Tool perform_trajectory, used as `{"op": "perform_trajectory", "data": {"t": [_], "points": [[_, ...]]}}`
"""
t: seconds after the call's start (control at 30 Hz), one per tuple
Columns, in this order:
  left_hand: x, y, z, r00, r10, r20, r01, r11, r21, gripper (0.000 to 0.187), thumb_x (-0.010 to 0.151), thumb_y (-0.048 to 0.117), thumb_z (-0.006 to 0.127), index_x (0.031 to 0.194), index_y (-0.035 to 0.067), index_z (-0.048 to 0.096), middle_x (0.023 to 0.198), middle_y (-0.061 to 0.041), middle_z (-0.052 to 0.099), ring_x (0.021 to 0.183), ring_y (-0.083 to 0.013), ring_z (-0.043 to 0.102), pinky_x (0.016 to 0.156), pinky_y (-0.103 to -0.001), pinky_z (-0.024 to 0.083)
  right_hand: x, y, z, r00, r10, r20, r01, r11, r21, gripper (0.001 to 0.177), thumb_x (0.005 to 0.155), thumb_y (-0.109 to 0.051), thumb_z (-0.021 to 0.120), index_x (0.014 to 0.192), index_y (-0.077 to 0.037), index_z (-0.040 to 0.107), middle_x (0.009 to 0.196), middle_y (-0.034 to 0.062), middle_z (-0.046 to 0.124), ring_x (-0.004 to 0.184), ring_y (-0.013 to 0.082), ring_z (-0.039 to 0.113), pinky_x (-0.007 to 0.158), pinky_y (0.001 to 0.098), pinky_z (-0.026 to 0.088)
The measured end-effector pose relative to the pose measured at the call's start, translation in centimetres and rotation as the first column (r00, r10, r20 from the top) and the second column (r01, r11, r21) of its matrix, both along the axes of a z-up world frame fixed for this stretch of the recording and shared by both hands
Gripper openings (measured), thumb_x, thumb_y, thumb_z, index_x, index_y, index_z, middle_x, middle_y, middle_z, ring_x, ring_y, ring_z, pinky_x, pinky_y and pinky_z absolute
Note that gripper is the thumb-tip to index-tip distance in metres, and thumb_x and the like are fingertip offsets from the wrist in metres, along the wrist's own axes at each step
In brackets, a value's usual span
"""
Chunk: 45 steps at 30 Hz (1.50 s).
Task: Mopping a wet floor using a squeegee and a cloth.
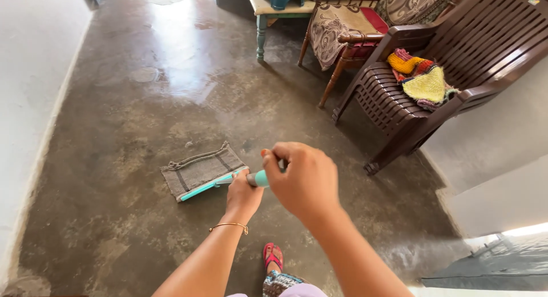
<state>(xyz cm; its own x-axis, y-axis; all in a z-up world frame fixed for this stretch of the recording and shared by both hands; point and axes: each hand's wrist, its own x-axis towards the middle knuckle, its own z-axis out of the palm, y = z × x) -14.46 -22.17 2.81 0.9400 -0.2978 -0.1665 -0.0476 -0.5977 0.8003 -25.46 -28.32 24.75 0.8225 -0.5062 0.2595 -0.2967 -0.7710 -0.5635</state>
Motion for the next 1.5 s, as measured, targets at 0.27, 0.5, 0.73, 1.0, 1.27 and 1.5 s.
{"op": "perform_trajectory", "data": {"t": [0.27, 0.5, 0.73, 1.0, 1.27, 1.5], "points": [[3.2, -2.5, 3.2, 0.998, -0.054, -0.033, 0.055, 0.998, 0.028, 0.039, 0.086, 0.038, 0.069, 0.109, 0.007, 0.069, 0.111, -0.021, 0.073, 0.109, -0.0394, 0.068, 0.09, -0.048, 0.054, 3.8, -4.3, -6.9, 0.784, 0.172, 0.596, -0.521, 0.706, 0.48, 0.012, 0.091, -0.005, 0.065, 0.08, 0.001, 0.064, 0.08, 0.0077, 0.062, 0.075, 0.0156, 0.057, 0.067, 0.0323, 0.047], [8.7, -11.3, 6.1, 0.968, -0.015, -0.249, 0.021, 1.0, 0.023, 0.032, 0.082, 0.039, 0.071, 0.089, 0.008, 0.066, 0.093, -0.013, 0.076, 0.095, -0.0324, 0.075, 0.081, -0.046, 0.056, 10.6, -14.8, -7.6, 0.802, 0.195, 0.564, -0.58, 0.478, 0.66, 0.027, 0.099, -0.009, 0.062, 0.075, 0.002, 0.059, 0.075, 0.0057, 0.063, 0.073, 0.0131, 0.059, 0.068, 0.0302, 0.05], [17.7, -24.1, -1.8, 0.995, 0.066, -0.079, -0.065, 0.998, 0.016, 0.029, 0.084, 0.036, 0.074, 0.092, 0.01, 0.065, 0.105, -0.021, 0.071, 0.098, -0.0406, 0.069, 0.086, -0.05, 0.054, 18.4, -27.3, -10.3, 0.846, 0.172, 0.504, -0.52, 0.474, 0.711, 0.021, 0.095, -0.009, 0.06, 0.079, 0.003, 0.064, 0.078, 0.0058, 0.066, 0.073, 0.0118, 0.059, 0.071, 0.029, 0.05], [22.4, -34.5, -9.7, 0.995, 0.02, 0.093, -0.028, 0.996, 0.088, 0.021, 0.079, 0.021, 0.077, 0.097, 0.014, 0.067, 0.142, -0.043, 0.039, 0.129, -0.0568, 0.044, 0.103, -0.052, 0.047, 20.1, -36.2, -13.8, 0.898, 0.039, 0.438, -0.413, 0.418, 0.81, 0.026, 0.098, -0.011, 0.061, 0.08, 0.006, 0.066, 0.079, 0.006, 0.065, 0.071, 0.0113, 0.056, 0.07, 0.0286, 0.048], [20.8, -42.9, -10.6, 0.893, -0.288, 0.345, 0.278, 0.957, 0.08, 0.013, 0.078, 0.01, 0.074, 0.089, 0.012, 0.068, 0.084, -0.022, 0.068, 0.097, -0.0457, 0.062, 0.116, -0.048, 0.038, 17.3, -41.2, -12.0, 0.886, -0.134, 0.444, -0.304, 0.555, 0.774, 0.021, 0.094, -0.007, 0.06, 0.077, 0.006, 0.064, 0.077, 0.007, 0.065, 0.071, 0.0117, 0.057, 0.071, 0.0283, 0.049], [18.2, -40.1, -9.4, 0.804, -0.435, 0.406, 0.53, 0.834, -0.155, 0.02, 0.072, 0.006, 0.082, 0.082, 0.006, 0.065, 0.09, -0.026, 0.067, 0.108, -0.0487, 0.057, 0.092, -0.048, 0.047, 14.0, -36.0, -11.4, 0.854, -0.235, 0.465, -0.206, 0.667, 0.716, 0.024, 0.095, -0.004, 0.059, 0.072, 0.005, 0.058, 0.072, 0.0043, 0.061, 0.068, 0.0099, 0.054, 0.065, 0.0265, 0.046]]}}
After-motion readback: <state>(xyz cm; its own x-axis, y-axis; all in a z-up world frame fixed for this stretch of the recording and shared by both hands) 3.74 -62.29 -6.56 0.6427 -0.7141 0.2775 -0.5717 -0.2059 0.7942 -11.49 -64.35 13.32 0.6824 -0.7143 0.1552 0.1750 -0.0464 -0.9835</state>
